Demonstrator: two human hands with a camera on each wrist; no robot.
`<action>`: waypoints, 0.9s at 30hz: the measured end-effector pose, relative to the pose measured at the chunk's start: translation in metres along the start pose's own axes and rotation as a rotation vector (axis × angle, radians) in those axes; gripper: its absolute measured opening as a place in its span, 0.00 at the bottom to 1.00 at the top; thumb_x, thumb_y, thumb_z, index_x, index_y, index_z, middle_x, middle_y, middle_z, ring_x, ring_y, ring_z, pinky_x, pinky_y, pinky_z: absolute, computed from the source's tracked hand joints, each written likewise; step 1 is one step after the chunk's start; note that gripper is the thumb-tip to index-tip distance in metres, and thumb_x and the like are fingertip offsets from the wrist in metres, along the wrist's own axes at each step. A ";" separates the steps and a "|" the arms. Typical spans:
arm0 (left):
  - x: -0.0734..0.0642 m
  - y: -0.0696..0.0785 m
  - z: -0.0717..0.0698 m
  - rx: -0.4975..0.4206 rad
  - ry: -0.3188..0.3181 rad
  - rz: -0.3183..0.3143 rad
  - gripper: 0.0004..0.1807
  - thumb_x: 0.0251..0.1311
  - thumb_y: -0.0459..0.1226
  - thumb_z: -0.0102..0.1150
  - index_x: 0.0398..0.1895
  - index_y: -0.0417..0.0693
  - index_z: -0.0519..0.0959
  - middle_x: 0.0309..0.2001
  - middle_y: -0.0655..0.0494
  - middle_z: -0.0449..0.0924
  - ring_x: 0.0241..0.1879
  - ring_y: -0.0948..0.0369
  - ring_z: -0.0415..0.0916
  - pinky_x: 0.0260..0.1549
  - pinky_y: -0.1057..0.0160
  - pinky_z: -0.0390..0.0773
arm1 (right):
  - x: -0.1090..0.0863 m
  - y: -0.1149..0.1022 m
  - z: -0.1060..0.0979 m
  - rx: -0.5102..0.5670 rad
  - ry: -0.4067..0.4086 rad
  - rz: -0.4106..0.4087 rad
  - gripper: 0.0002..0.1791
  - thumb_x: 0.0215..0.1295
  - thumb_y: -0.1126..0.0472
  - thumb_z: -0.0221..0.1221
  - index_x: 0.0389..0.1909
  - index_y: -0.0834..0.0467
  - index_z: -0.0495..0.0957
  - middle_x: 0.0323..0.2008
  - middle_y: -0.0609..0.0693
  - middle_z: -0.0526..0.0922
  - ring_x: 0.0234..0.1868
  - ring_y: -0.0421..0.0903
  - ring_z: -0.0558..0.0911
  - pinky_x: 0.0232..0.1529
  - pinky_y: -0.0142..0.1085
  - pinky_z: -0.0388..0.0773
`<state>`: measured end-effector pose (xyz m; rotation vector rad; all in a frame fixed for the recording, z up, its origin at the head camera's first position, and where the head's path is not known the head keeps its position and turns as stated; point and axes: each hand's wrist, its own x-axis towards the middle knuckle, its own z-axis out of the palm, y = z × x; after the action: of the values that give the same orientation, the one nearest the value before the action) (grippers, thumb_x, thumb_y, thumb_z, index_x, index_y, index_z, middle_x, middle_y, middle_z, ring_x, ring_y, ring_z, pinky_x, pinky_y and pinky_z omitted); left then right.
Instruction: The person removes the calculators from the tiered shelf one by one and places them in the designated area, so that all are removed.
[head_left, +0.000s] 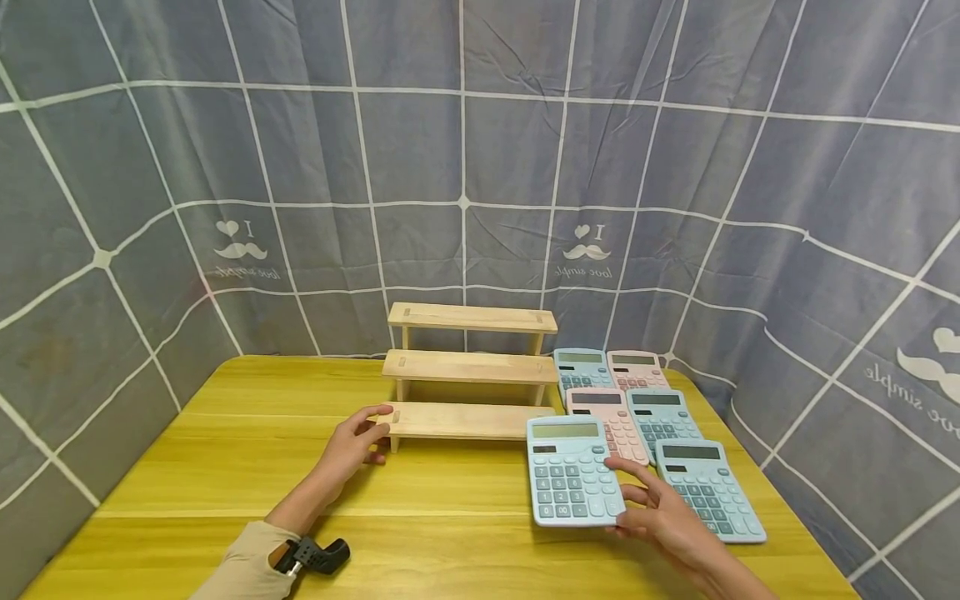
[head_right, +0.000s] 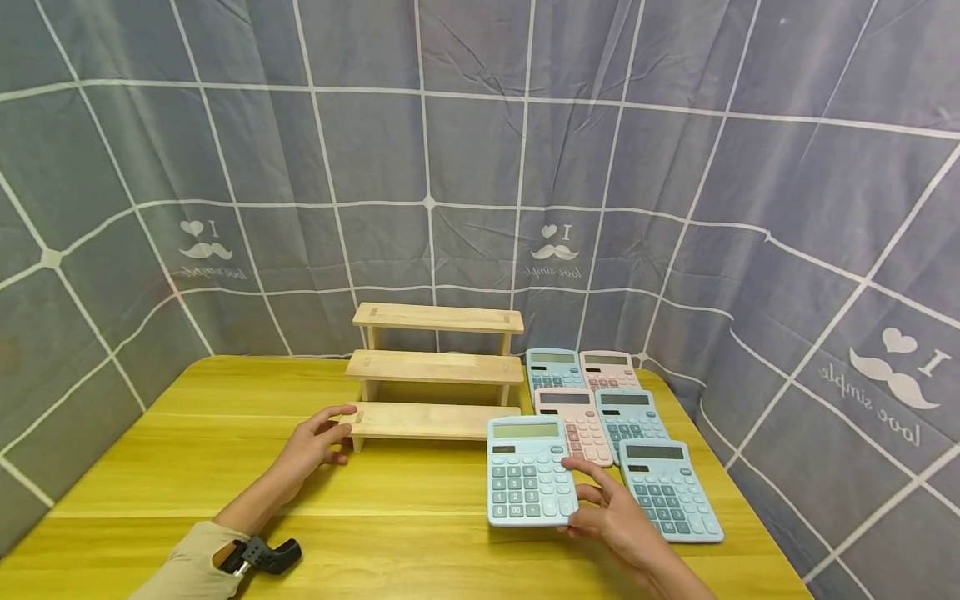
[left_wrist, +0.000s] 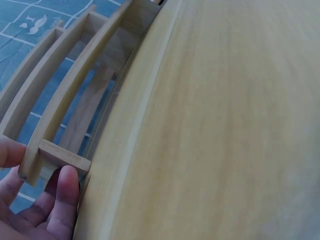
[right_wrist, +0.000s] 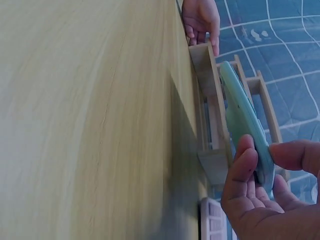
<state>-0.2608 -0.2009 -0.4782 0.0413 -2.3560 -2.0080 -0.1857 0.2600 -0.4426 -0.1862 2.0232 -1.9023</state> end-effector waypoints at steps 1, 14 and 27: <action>0.000 0.000 0.000 -0.001 0.003 -0.002 0.22 0.72 0.36 0.55 0.67 0.44 0.73 0.45 0.44 0.77 0.41 0.54 0.78 0.31 0.62 0.85 | -0.001 0.000 -0.001 -0.004 0.000 0.002 0.45 0.61 0.73 0.59 0.78 0.59 0.50 0.52 0.56 0.81 0.44 0.51 0.82 0.45 0.43 0.83; 0.004 -0.004 -0.001 0.011 0.001 -0.006 0.21 0.72 0.36 0.54 0.67 0.45 0.73 0.44 0.44 0.76 0.40 0.55 0.77 0.31 0.63 0.84 | -0.010 0.006 -0.019 -0.013 0.028 0.035 0.44 0.62 0.72 0.60 0.77 0.58 0.51 0.53 0.55 0.80 0.44 0.52 0.82 0.45 0.43 0.82; 0.002 -0.002 -0.001 0.011 0.000 -0.006 0.22 0.72 0.36 0.54 0.67 0.45 0.73 0.45 0.45 0.76 0.40 0.54 0.77 0.32 0.63 0.84 | -0.019 0.017 -0.040 0.020 0.013 0.057 0.47 0.64 0.71 0.59 0.79 0.59 0.45 0.52 0.56 0.80 0.44 0.56 0.82 0.45 0.43 0.82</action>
<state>-0.2626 -0.2027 -0.4802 0.0489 -2.3691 -1.9978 -0.1793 0.3055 -0.4551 -0.1100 1.9956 -1.8932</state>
